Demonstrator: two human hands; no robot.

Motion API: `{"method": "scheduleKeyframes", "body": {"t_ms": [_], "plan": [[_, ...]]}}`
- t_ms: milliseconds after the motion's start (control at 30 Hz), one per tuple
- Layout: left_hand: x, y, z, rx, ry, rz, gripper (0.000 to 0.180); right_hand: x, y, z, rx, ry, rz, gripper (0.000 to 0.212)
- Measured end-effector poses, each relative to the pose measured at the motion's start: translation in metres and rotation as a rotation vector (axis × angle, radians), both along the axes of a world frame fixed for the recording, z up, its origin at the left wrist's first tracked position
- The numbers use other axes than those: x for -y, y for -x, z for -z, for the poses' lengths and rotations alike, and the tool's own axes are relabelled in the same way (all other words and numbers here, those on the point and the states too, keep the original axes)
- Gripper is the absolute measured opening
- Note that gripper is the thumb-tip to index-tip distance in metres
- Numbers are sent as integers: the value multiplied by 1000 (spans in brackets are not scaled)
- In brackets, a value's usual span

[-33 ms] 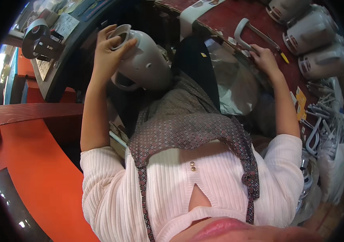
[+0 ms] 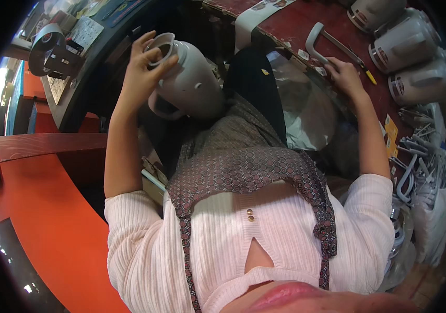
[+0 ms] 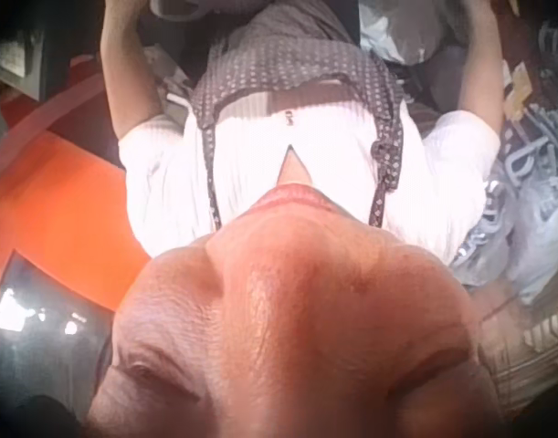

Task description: The person assembles multiple grey electric kettles at a workbench. They insert power cords into the base of each kettle, apply a label to the body, and place the finished units on the table. The process repeats for several kettles in sequence.

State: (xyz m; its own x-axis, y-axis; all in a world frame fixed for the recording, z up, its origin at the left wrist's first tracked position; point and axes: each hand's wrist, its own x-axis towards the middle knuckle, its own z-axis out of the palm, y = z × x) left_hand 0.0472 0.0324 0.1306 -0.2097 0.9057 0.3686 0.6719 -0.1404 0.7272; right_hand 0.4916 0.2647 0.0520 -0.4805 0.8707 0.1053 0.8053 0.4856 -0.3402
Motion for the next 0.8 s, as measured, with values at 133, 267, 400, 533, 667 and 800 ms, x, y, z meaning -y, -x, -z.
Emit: {"method": "scheduleKeyframes", "body": {"t_ms": [133,267,400,533,667,800], "plan": [[-2,11,3,10,59,152,25,-55,-20,3,-72,-574,68,45],[-12,11,10,-142,-66,-93,34,-97,-15,21,421,-459,137,35],[-27,23,19,56,-212,-70,40,-139,-22,38,369,-452,62,29],[-19,38,31,148,-225,-132,41,-140,-23,16,-319,-86,69,24],[-9,20,42,214,-284,-92,39,-67,71,-22,-1717,541,132,30],[-5,-20,43,16,-323,-9,38,27,216,-12,-1658,868,-94,37]]}}
